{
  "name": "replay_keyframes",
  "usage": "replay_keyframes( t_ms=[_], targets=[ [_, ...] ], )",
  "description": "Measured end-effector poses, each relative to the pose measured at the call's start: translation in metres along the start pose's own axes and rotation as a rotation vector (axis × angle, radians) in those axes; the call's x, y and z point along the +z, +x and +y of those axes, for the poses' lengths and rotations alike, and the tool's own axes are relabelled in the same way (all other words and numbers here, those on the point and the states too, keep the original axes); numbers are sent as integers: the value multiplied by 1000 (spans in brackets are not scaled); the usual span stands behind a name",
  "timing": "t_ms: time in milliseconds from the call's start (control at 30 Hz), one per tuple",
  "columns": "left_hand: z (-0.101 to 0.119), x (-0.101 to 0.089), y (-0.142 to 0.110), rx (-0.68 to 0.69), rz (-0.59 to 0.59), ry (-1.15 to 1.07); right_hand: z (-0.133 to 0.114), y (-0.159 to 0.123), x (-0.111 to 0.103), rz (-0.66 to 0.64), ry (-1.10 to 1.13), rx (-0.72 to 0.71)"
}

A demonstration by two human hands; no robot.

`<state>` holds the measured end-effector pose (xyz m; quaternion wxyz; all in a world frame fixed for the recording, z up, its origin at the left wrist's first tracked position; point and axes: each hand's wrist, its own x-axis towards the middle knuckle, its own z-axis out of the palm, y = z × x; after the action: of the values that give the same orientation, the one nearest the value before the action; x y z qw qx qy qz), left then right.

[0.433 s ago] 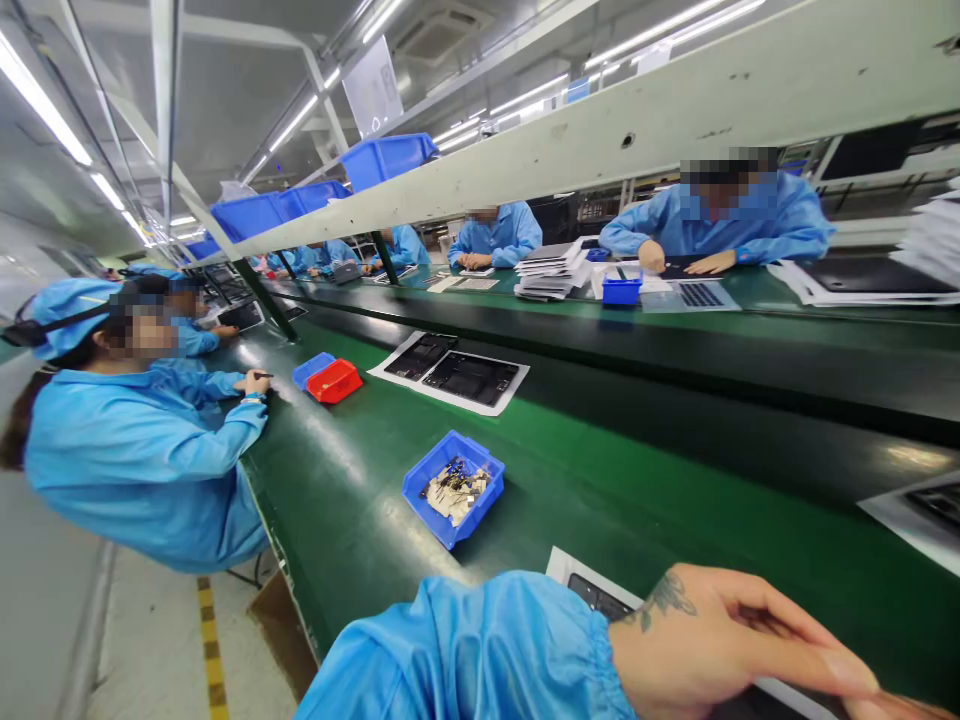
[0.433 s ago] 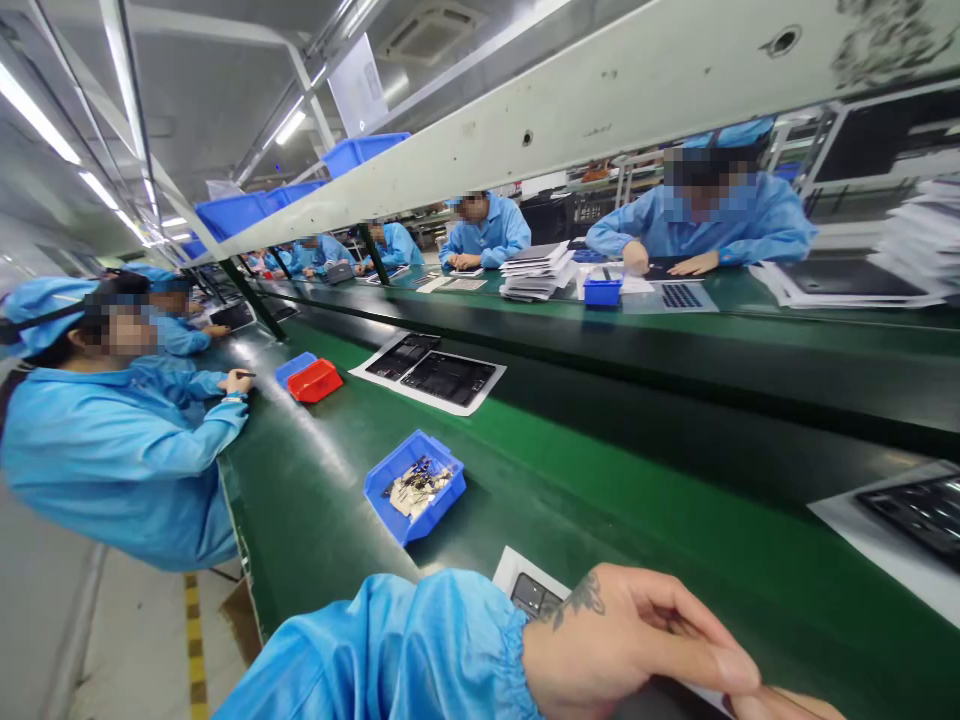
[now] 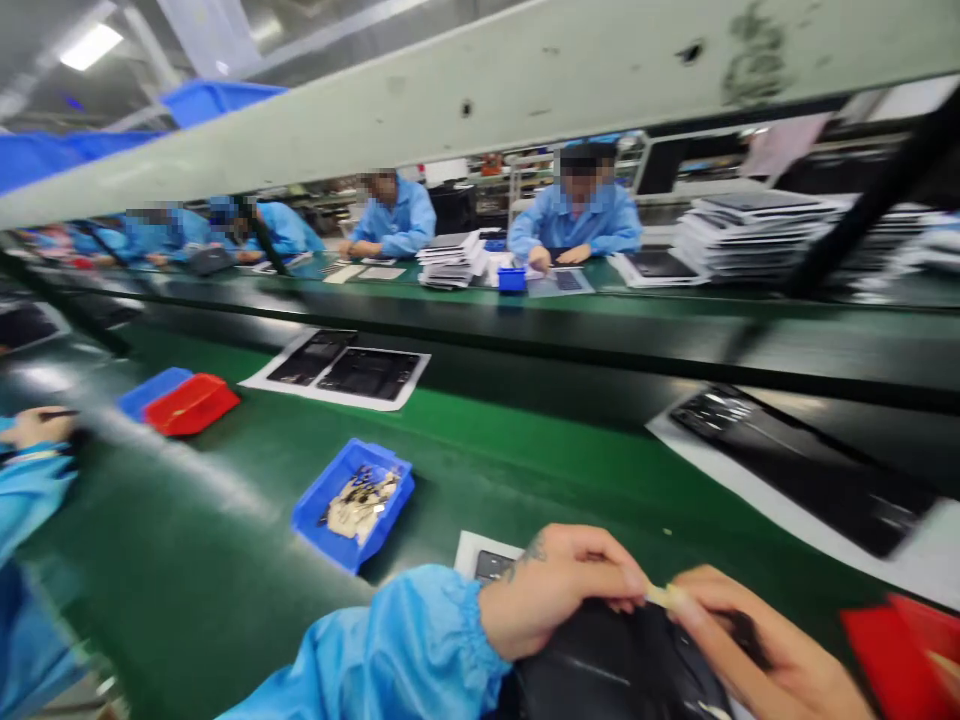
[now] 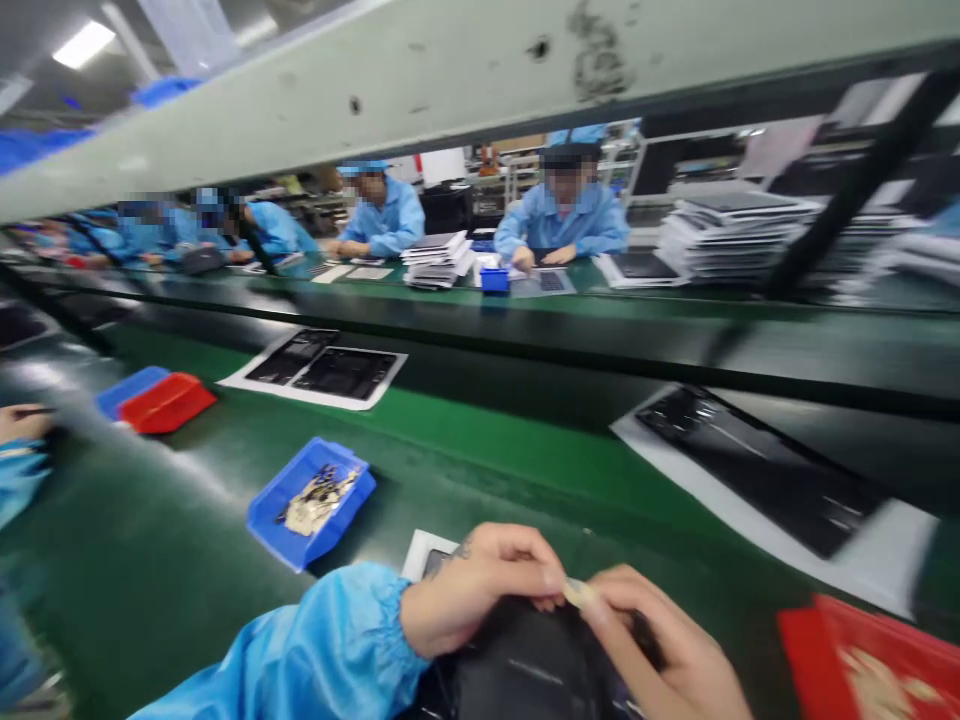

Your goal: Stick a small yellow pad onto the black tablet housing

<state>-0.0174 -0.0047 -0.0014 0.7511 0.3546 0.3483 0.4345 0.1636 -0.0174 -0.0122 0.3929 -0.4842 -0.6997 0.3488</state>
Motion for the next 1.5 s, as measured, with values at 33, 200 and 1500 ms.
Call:
replay_keyframes(
  t_ms=[33, 200, 1500],
  targets=[
    [2, 1, -3, 0, -13, 13, -7, 0, -4, -25, -10, -18],
    [7, 2, -10, -37, -102, 26, -23, 2, -2, -52, -1, 1],
    [-10, 1, -9, 83, 52, 188, -17, -6, 4, 11, -18, -37]
  ],
)
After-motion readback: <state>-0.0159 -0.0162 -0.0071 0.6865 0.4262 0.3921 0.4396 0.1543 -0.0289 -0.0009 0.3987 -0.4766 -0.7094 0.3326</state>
